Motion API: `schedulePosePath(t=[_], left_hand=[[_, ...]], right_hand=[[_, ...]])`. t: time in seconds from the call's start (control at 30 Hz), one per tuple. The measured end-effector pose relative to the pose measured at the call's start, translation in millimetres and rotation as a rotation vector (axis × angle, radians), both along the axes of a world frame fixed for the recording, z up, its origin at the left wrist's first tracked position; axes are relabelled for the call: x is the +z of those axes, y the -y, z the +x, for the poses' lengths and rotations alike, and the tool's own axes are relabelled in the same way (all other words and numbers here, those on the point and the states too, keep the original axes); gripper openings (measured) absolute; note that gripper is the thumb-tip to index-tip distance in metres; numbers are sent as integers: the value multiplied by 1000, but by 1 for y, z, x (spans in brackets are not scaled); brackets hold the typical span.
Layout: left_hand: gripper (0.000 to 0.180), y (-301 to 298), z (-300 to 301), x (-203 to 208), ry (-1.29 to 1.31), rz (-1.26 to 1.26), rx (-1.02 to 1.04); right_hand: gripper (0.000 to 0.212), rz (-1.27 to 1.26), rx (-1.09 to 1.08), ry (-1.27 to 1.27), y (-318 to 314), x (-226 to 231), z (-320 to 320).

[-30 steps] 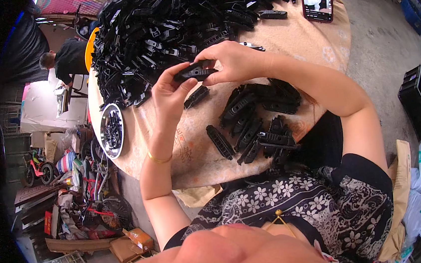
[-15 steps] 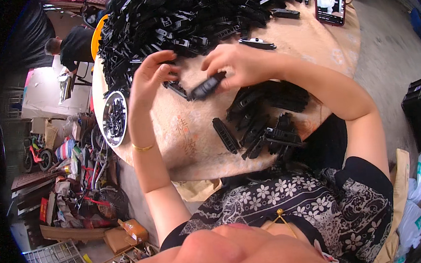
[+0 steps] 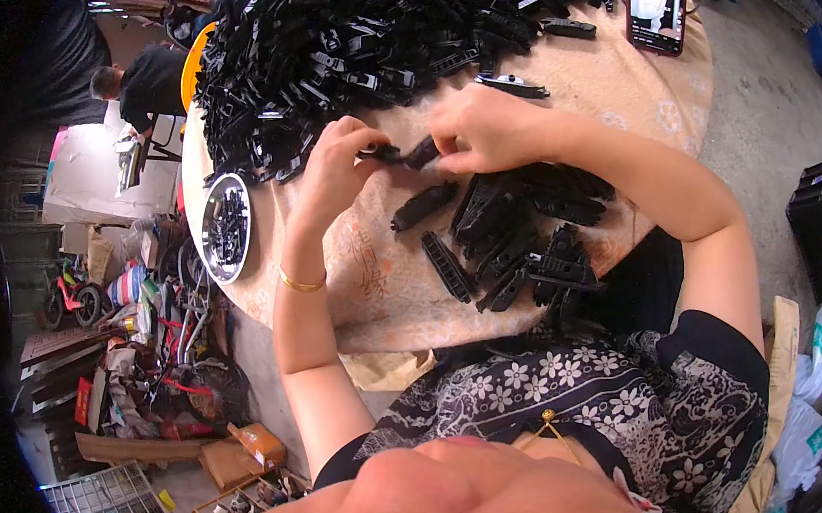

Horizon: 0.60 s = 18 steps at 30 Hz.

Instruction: The person assembles plastic components by taking pieces from a pile, snapping them together by hand, and placing the assembled parts onto the table.

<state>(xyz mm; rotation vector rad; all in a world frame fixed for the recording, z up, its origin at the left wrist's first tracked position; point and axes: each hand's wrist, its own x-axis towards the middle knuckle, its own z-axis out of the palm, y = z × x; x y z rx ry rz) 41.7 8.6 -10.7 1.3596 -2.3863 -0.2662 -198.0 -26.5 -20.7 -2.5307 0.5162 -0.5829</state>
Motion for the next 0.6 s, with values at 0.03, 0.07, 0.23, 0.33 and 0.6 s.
schedulePosePath(t=[0.03, 0.07, 0.23, 0.33, 0.6], left_hand=[[32, 1, -4, -1, -32, -84, 48], [29, 5, -6, -4, -153, -63, 77], [23, 12, -12, -18, -957, 490, 111], [24, 3, -29, -17, -1311, 866, -2], [30, -8, -45, -19, -1193, 651, 95]], right_hand=[[16, 55, -67, 31, 1, 3, -3], [17, 91, -93, 135, 3, 3, -4], [19, 449, -144, 409, 10, 11, -7], [19, 723, -84, 495, 8, 14, -8], [28, 690, -154, 516, 5, 7, -3]])
